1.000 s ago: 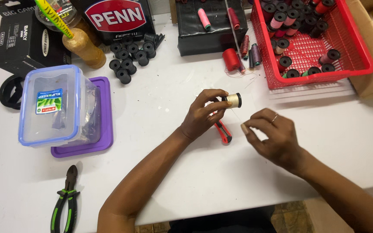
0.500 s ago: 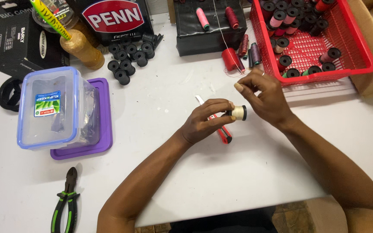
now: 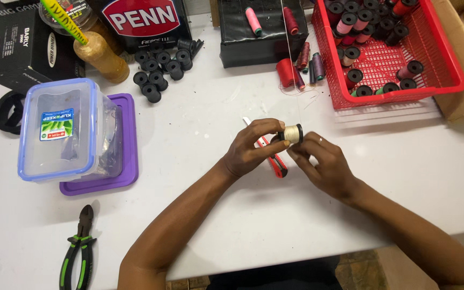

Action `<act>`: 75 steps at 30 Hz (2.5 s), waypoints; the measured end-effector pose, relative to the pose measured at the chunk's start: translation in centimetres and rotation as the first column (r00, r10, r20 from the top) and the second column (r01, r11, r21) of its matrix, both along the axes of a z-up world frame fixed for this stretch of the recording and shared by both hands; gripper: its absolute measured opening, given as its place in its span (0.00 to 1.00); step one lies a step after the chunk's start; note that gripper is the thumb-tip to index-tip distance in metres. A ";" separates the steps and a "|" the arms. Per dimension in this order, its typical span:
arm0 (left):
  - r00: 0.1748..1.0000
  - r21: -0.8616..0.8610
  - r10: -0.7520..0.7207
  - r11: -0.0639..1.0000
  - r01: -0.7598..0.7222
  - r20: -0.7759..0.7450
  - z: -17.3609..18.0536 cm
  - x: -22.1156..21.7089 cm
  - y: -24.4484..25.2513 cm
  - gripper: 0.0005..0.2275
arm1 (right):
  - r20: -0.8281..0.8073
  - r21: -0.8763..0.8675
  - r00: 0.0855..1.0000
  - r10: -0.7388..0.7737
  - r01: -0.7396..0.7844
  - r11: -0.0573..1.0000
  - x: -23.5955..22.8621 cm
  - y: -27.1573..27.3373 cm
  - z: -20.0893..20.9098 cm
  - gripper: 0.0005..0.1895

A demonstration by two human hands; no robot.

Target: The person winds fishing line from a spool onto a bobbin using a utility knife to cut the line. They then place the bobbin onto a wooden winder and continue winding the line.

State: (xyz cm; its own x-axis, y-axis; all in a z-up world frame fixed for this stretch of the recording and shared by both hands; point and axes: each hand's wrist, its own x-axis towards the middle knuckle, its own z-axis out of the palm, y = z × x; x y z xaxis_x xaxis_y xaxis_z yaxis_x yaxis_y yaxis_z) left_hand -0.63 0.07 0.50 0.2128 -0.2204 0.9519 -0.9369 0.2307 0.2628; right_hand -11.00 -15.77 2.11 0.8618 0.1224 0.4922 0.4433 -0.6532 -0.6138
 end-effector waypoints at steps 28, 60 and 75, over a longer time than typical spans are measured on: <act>0.942 0.119 -0.048 0.989 0.093 -0.331 -1.1 0.7 -0.1 0.20 | -0.083 0.481 0.990 -0.112 0.138 0.866 3.0 0.5 0.6 0.06; 0.618 0.176 -0.068 0.929 0.326 -0.783 -1.4 1.7 -0.4 0.18 | -0.425 0.833 0.903 0.063 0.362 0.419 5.1 1.1 -2.9 0.07; 0.692 0.160 -0.090 0.944 0.288 -0.716 -1.7 1.8 -0.2 0.16 | -0.401 0.793 0.916 0.011 0.341 0.504 4.7 2.1 -1.7 0.06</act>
State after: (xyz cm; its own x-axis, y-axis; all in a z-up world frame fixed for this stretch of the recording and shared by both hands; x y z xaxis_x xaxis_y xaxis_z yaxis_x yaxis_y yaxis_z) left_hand 1.20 -0.18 -1.24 0.7141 -0.5285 0.4591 -0.4081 0.2186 0.8864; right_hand -6.31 -13.69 0.40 0.9349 -0.3543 -0.0230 0.0538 0.2056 -0.9772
